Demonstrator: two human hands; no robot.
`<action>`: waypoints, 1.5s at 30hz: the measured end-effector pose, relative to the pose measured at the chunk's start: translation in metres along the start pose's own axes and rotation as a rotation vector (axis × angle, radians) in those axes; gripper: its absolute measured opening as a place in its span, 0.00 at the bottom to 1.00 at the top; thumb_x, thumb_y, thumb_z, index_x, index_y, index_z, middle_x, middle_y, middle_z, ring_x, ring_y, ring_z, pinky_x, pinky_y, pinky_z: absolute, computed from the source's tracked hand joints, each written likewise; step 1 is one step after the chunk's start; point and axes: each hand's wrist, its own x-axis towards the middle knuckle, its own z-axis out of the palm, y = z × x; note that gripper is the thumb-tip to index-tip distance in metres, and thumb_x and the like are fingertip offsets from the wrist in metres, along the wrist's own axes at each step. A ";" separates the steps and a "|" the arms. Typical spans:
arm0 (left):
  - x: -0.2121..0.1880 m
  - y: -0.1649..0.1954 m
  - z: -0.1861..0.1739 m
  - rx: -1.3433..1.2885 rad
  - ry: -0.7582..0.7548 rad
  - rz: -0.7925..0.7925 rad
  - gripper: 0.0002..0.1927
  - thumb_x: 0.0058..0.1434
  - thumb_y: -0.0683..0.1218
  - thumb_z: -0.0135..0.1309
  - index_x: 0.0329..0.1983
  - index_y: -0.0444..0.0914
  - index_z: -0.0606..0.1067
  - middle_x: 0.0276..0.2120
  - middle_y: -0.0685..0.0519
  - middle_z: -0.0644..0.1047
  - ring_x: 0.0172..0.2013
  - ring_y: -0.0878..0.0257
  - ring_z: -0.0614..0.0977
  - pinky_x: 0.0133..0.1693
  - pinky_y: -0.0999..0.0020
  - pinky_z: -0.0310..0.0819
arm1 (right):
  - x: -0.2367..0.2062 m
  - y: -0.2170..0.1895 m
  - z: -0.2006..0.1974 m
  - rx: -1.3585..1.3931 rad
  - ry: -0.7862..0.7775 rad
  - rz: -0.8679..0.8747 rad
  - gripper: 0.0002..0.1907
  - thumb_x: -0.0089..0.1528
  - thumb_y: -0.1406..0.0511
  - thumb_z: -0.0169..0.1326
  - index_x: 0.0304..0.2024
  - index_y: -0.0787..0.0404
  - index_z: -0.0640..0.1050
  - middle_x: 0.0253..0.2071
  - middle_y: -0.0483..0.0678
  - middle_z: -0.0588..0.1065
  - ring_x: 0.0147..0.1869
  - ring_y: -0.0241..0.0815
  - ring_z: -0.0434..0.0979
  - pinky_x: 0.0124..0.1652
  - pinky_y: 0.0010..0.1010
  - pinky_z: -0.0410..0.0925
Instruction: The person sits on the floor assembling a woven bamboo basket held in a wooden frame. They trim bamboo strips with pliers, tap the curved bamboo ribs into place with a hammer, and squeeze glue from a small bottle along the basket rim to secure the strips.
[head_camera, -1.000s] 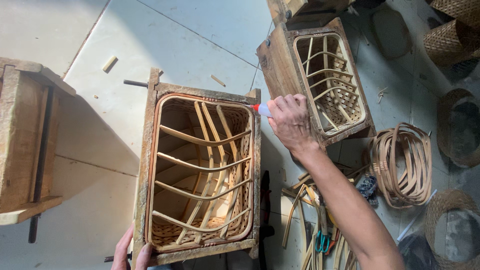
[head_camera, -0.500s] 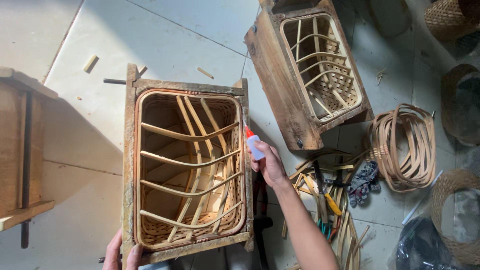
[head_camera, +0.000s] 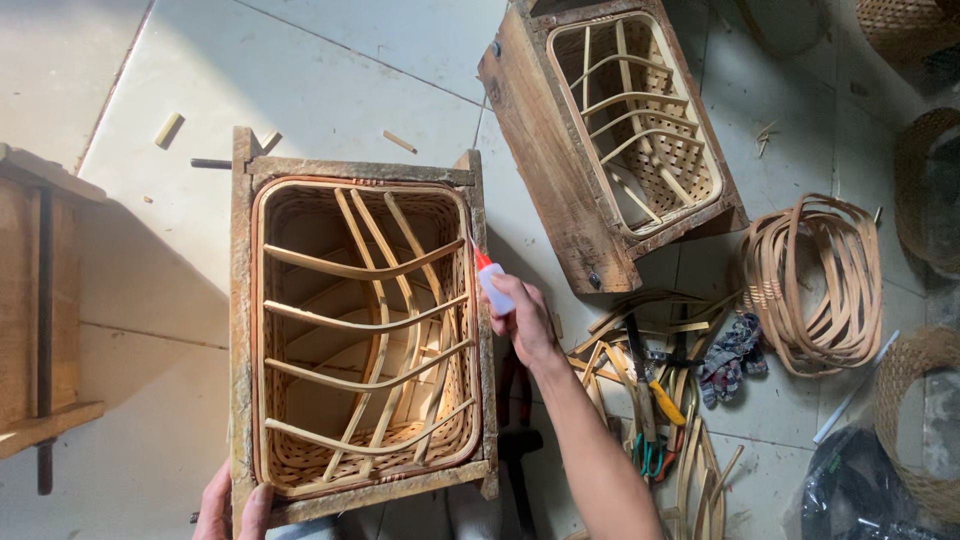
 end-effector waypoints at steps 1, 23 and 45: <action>0.000 0.000 0.000 -0.010 -0.005 -0.019 0.30 0.64 0.38 0.53 0.70 0.29 0.65 0.61 0.39 0.74 0.63 0.56 0.75 0.67 0.60 0.63 | -0.009 0.003 -0.001 -0.005 -0.001 -0.015 0.23 0.61 0.50 0.54 0.34 0.67 0.78 0.21 0.43 0.69 0.20 0.32 0.67 0.22 0.23 0.61; -0.006 0.043 0.007 -0.113 0.058 -0.045 0.26 0.66 0.38 0.55 0.68 0.29 0.69 0.60 0.45 0.76 0.58 0.62 0.77 0.62 0.68 0.69 | -0.109 0.034 -0.003 -0.081 0.037 0.009 0.22 0.62 0.51 0.53 0.34 0.65 0.78 0.21 0.44 0.70 0.21 0.32 0.68 0.24 0.22 0.63; -0.004 0.054 0.005 -0.096 0.028 -0.082 0.25 0.68 0.39 0.54 0.68 0.31 0.69 0.57 0.48 0.76 0.52 0.66 0.78 0.53 0.71 0.74 | -0.178 0.080 -0.017 0.027 -0.005 0.044 0.23 0.63 0.54 0.54 0.41 0.70 0.77 0.32 0.48 0.75 0.26 0.33 0.70 0.26 0.25 0.65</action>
